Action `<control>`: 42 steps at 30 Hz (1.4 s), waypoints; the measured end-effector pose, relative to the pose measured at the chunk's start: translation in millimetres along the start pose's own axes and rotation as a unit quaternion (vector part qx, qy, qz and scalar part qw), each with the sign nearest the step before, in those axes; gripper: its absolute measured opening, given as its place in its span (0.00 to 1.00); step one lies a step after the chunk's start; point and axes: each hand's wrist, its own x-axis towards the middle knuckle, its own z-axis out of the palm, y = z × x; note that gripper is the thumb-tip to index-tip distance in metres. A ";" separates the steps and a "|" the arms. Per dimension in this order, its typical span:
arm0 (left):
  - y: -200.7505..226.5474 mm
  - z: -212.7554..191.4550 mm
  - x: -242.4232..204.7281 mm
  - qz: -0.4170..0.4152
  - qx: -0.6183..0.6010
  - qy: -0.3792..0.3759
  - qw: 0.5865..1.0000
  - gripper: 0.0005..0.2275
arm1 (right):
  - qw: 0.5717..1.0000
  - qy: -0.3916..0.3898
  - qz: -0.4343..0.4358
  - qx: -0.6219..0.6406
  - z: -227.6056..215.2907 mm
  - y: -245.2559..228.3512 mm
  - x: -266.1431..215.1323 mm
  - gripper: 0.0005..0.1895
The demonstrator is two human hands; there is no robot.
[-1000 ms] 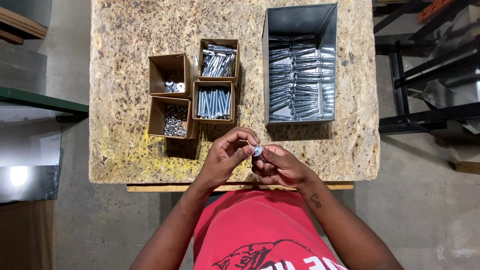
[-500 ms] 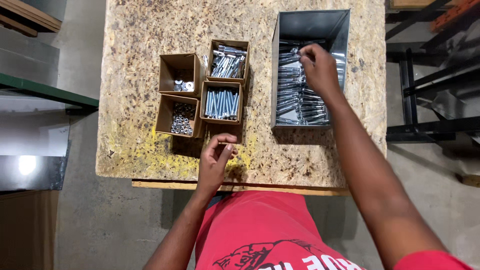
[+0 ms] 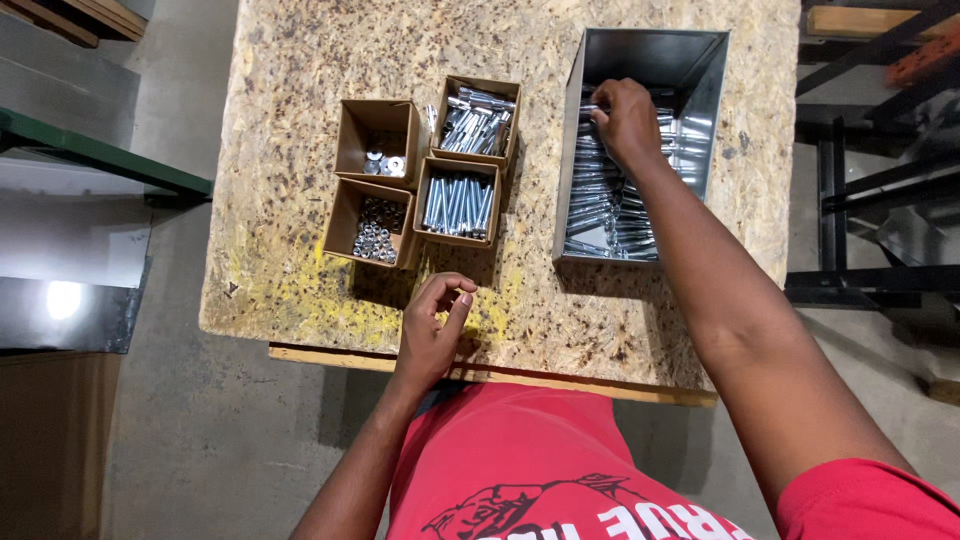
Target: The person repeatedly picks bolts from a metal bin and washers from a cardboard box, then threads the washers onto the bolts by hand. The assembled fasteners are placed back into the metal bin. The person continues this repetitive assembly cycle throughout the clip.
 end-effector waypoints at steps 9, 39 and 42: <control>-20.7 -5.4 64.4 0.145 0.226 0.012 0.963 0.08 | 0.999 0.036 0.026 0.021 -9.4 -18.9 -5.7 0.09; -32.7 36.5 147.9 0.026 0.404 0.038 0.914 0.16 | 0.912 -0.063 0.177 0.364 -55.6 -259.4 -194.1 0.10; -64.2 35.0 154.6 -0.010 0.271 0.048 0.961 0.22 | 0.910 -0.083 0.167 0.369 -47.3 -247.1 -193.1 0.11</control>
